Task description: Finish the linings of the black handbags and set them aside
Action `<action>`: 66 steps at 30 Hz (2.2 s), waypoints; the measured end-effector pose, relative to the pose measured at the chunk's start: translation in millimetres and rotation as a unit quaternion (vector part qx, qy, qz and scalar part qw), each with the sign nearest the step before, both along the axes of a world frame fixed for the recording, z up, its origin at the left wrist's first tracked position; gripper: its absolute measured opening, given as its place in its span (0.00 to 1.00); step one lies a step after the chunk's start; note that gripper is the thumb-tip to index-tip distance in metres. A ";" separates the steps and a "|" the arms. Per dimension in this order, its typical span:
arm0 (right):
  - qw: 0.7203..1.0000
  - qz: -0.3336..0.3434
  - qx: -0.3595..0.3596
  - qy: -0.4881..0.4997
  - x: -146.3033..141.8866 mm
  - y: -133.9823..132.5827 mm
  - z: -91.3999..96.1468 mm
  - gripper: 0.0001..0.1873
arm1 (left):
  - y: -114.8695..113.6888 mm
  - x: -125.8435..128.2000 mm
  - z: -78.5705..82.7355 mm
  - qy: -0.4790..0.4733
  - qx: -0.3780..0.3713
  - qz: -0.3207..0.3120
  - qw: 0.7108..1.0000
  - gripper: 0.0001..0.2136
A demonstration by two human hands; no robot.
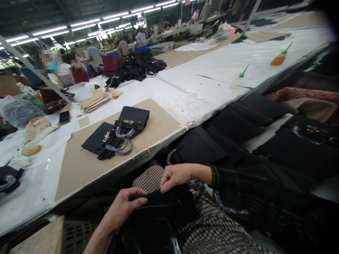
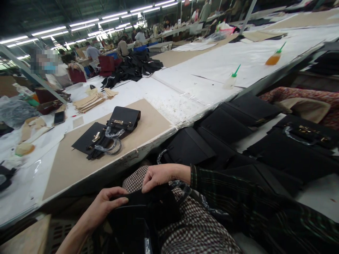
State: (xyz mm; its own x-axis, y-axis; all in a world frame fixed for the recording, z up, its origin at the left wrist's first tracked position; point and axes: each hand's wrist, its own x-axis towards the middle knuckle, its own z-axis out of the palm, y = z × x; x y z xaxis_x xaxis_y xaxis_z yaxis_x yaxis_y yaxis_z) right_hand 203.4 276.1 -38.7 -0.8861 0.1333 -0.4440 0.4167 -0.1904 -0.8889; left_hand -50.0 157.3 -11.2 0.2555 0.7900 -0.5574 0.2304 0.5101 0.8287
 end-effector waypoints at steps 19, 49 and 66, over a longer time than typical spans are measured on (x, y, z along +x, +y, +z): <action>0.977 -0.103 0.175 0.060 14.5 -34.8 2.0 0.16 | 17.8 25.2 7.6 0.221 0.142 -0.188 0.946 0.18; 0.986 -0.155 0.062 -0.018 29.3 -40.0 -6.7 0.21 | 27.4 14.8 -2.8 0.120 -0.038 -0.149 0.981 0.15; 0.923 -0.239 0.302 -0.020 24.0 -83.1 -2.9 0.07 | 27.2 34.7 3.6 0.095 -0.103 -0.158 0.977 0.12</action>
